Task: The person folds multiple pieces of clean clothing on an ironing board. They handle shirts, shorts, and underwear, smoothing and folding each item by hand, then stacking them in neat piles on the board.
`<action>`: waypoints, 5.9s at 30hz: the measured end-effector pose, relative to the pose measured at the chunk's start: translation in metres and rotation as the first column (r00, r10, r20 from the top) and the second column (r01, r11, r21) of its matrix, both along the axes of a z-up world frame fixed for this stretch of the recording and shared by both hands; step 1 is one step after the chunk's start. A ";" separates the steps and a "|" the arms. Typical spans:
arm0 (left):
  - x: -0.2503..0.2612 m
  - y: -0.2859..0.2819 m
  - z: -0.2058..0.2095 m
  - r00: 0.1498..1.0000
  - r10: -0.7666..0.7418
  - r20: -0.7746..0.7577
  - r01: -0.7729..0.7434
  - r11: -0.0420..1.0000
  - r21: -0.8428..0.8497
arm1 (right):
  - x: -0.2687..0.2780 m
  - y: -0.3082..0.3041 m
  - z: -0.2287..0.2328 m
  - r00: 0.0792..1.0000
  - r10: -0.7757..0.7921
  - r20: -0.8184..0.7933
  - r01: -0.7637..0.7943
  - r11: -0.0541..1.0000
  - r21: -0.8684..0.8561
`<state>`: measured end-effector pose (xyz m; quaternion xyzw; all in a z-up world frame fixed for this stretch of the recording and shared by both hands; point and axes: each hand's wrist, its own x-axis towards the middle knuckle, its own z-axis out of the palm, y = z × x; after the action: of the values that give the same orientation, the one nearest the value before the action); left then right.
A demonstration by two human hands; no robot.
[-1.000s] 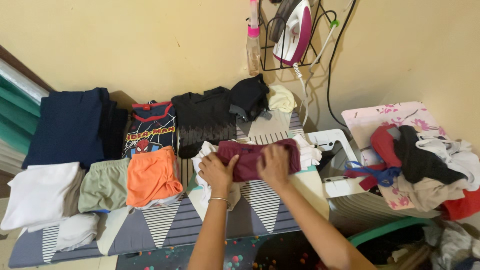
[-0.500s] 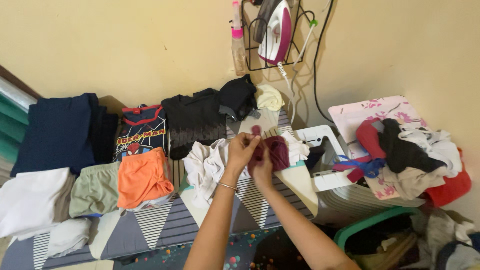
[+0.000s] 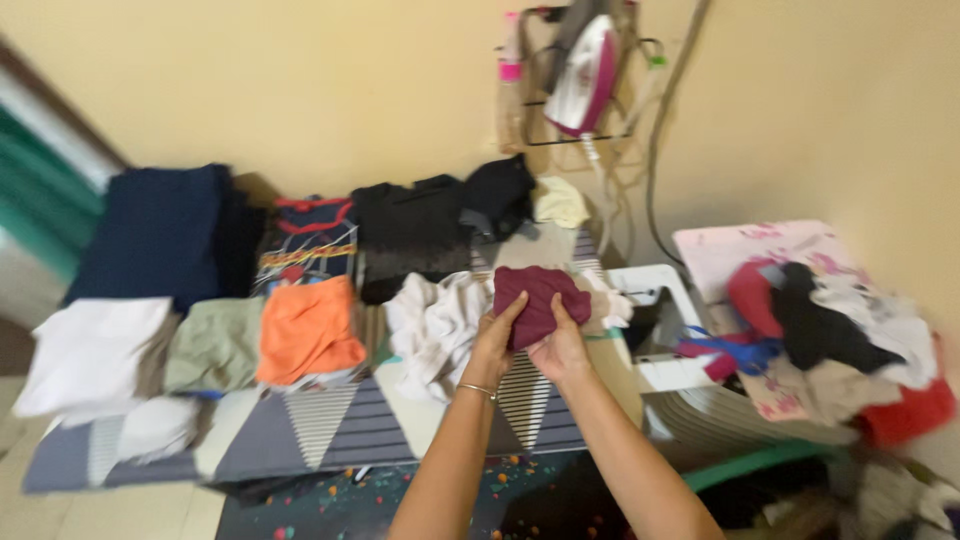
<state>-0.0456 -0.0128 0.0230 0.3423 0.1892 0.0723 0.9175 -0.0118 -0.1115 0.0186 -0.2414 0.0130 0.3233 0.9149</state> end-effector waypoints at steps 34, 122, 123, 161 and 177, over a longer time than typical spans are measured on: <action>-0.251 0.379 0.068 0.633 0.774 0.020 -0.058 0.022 0.998 | -0.137 0.410 -0.004 0.589 0.400 0.702 0.350 0.657 -0.668; -0.075 0.085 0.053 0.965 0.183 0.185 -0.181 0.983 -0.029 | 0.005 0.000 0.079 0.973 0.104 0.205 0.016 0.858 -0.514; -0.076 0.093 0.052 0.955 0.252 0.158 -0.245 0.967 -0.066 | 0.006 -0.008 0.077 0.955 0.165 0.246 -0.012 0.852 -0.524; -0.119 0.147 0.025 0.921 0.271 -0.279 -0.079 0.833 0.548 | 0.030 -0.083 0.100 0.251 0.505 0.826 0.673 0.523 -0.523; -0.088 0.148 0.136 0.790 -0.054 0.611 -0.216 0.908 0.360 | 0.063 -0.080 0.100 0.745 -0.329 0.581 0.423 0.906 -0.030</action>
<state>-0.1336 0.1351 0.1587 0.4773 -0.1204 0.2567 0.8317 0.0509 -0.1915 0.1185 -0.3904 -0.1829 0.0437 0.9012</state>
